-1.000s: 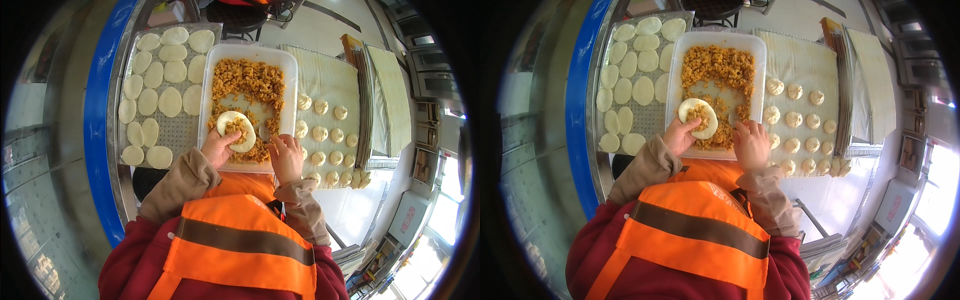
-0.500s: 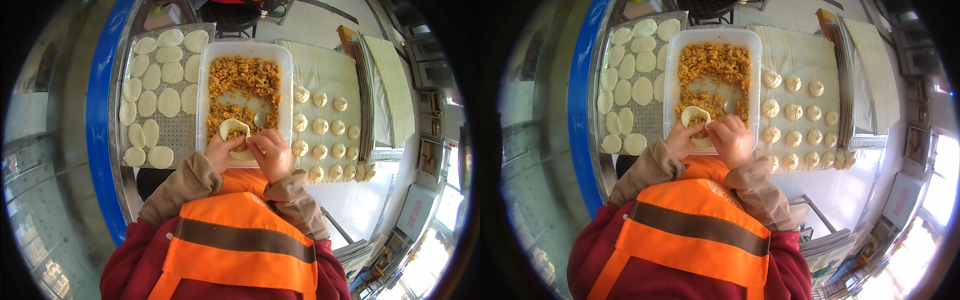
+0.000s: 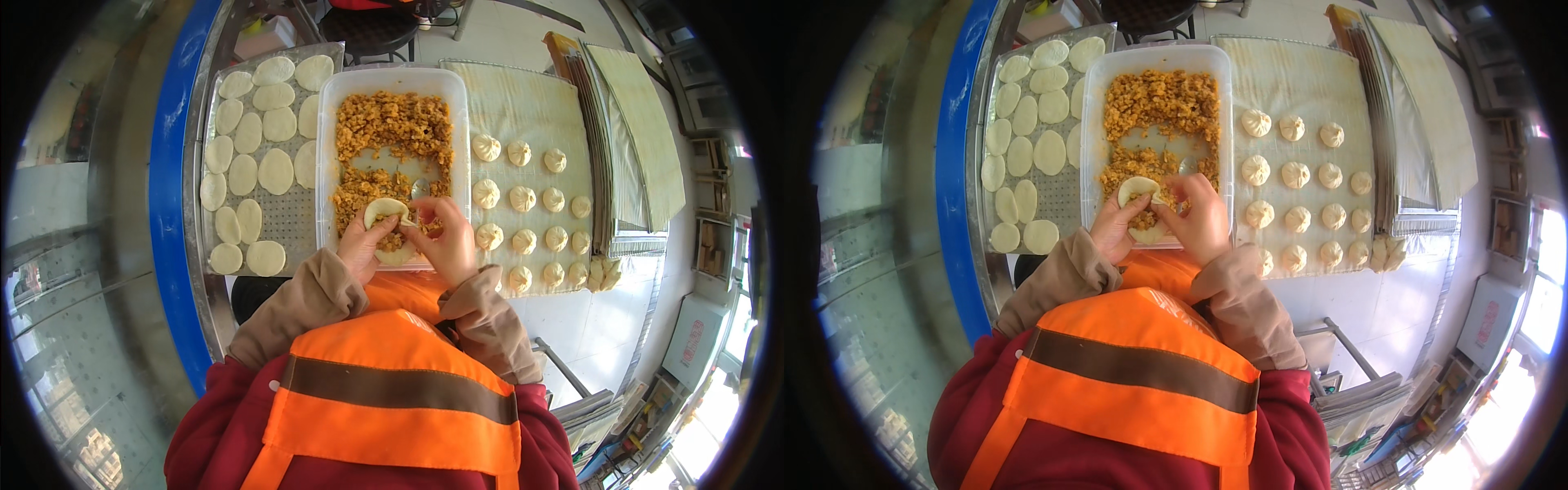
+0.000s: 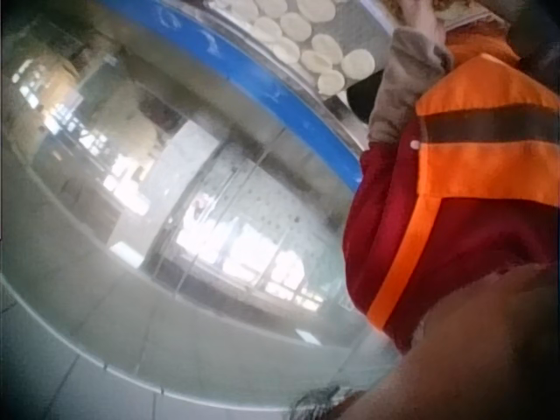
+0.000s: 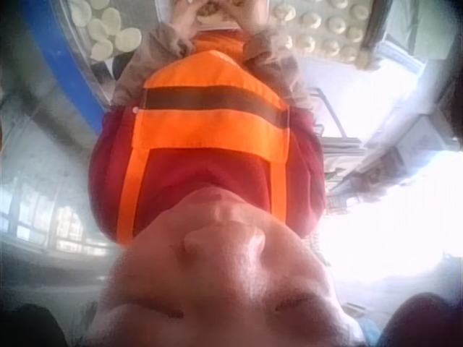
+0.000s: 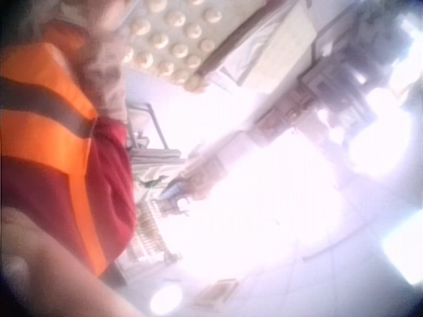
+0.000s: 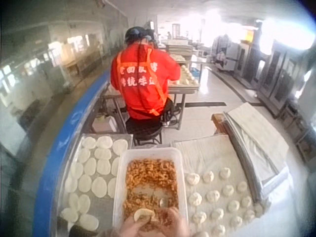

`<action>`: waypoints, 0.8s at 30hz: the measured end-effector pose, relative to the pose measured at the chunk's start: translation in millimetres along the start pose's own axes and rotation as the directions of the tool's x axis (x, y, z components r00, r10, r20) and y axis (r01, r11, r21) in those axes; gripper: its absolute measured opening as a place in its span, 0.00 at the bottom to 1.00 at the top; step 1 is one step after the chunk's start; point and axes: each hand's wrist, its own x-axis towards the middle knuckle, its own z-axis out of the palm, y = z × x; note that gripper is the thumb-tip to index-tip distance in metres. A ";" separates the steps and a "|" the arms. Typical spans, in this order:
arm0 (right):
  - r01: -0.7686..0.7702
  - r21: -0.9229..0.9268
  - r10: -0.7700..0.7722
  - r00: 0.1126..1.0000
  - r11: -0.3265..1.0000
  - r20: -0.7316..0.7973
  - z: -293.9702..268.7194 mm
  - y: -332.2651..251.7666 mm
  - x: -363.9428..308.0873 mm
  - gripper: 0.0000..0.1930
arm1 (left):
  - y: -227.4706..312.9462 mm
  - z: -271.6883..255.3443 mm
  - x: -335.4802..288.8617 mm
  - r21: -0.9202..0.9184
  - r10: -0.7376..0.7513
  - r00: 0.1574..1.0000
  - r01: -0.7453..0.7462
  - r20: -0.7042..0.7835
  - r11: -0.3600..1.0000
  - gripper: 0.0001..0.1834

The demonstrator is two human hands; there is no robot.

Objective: The person repeatedly scoops a crumbly filling onto round dough discs, folds and pleats them into buns, and places them on a tray. The process is repeated continuously with consistent hand motions.

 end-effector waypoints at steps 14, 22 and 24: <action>-0.106 -0.045 0.115 0.934 0.993 0.338 -16.0 -7.0 17.6 0.09 | -1.5 -3.8 -4.9 0.168 -0.029 0.999 0.031 -0.018 0.985 0.11; 0.114 -0.135 -0.048 0.907 0.984 0.418 -8.5 -13.8 25.8 0.08 | 2.8 -20.5 -1.9 0.423 0.020 0.990 -0.078 0.139 0.903 0.13; 0.365 -0.151 -0.257 0.842 0.919 0.474 -5.9 -14.9 26.4 0.08 | 6.4 -22.6 -0.5 0.452 -0.036 0.993 -0.019 0.114 0.892 0.14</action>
